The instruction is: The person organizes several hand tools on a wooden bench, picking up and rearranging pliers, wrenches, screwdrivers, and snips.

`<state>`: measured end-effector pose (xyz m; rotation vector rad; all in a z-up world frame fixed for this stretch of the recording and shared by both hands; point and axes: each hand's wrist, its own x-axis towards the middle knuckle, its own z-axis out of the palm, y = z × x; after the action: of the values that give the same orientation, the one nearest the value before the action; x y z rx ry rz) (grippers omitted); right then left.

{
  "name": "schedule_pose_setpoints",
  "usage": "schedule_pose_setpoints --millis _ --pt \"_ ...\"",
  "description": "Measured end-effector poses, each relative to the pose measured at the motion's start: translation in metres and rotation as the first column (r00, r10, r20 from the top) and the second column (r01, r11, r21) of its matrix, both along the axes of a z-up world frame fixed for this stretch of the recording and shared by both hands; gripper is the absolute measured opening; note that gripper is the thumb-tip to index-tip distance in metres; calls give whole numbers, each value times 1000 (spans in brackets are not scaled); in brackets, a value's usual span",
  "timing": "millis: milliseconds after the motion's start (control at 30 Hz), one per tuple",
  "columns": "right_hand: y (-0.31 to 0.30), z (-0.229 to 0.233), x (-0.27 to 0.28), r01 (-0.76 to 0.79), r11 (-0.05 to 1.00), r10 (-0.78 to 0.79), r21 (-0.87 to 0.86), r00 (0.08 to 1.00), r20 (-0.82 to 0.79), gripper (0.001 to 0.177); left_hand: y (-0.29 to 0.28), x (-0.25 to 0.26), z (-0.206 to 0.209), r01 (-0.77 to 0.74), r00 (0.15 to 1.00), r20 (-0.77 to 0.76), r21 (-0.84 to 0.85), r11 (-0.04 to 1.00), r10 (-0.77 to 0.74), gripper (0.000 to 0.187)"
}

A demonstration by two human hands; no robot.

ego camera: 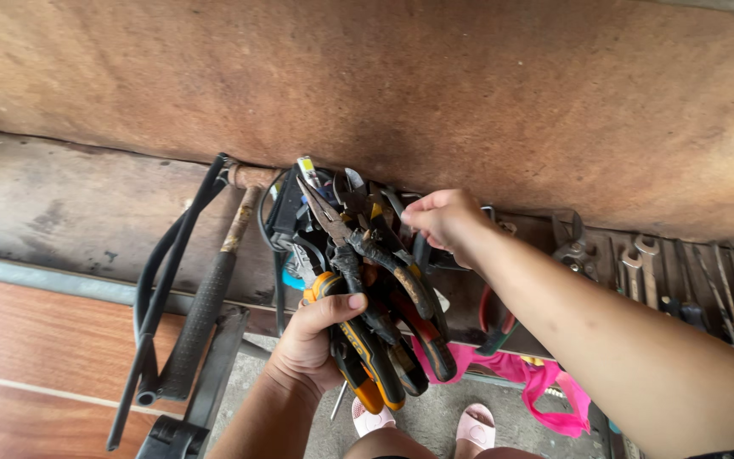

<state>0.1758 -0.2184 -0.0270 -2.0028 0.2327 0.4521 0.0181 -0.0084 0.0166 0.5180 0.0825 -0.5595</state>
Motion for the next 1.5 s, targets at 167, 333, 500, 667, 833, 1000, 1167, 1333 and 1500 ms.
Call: schedule_pose_setpoints --millis 167,333,500,667,833,1000,1167,1333,1500 --pt "-110 12 -39 229 919 -175 322 966 -189 40 -17 5 1 31 999 26 19 999 -31 59" --pt "-267 -11 -112 468 883 -446 38 860 -248 42 -45 6 -17 19 998 -56 36 999 -17 50" --pt "-351 -70 -145 542 803 -585 -249 797 -151 25 -78 0 -18 55 996 -74 58 997 -51 48" --pt "-334 -56 -151 417 844 -474 -339 874 -106 24 -113 -10 -1 137 989 -64 18 990 -135 50" --pt "-298 -8 -158 186 659 -318 -728 947 -46 32 -138 -20 4 127 992 -17 4 992 -127 56" --pt "-323 -19 -153 136 740 -153 -658 988 33 34 -152 -26 -3 38 998 -51 82 996 -34 56" --pt "-309 -6 -125 168 779 -45 -604 976 214 24 -149 -34 2 -35 999 -8 50 998 35 56" --pt "-210 25 -77 -13 952 143 -306 903 405 20 -121 -45 -9 -151 985 -75 65 986 156 60" --pt "-92 42 -60 -236 903 392 -358 794 465 15 -79 -53 -13 -281 953 -90 92 955 289 60"
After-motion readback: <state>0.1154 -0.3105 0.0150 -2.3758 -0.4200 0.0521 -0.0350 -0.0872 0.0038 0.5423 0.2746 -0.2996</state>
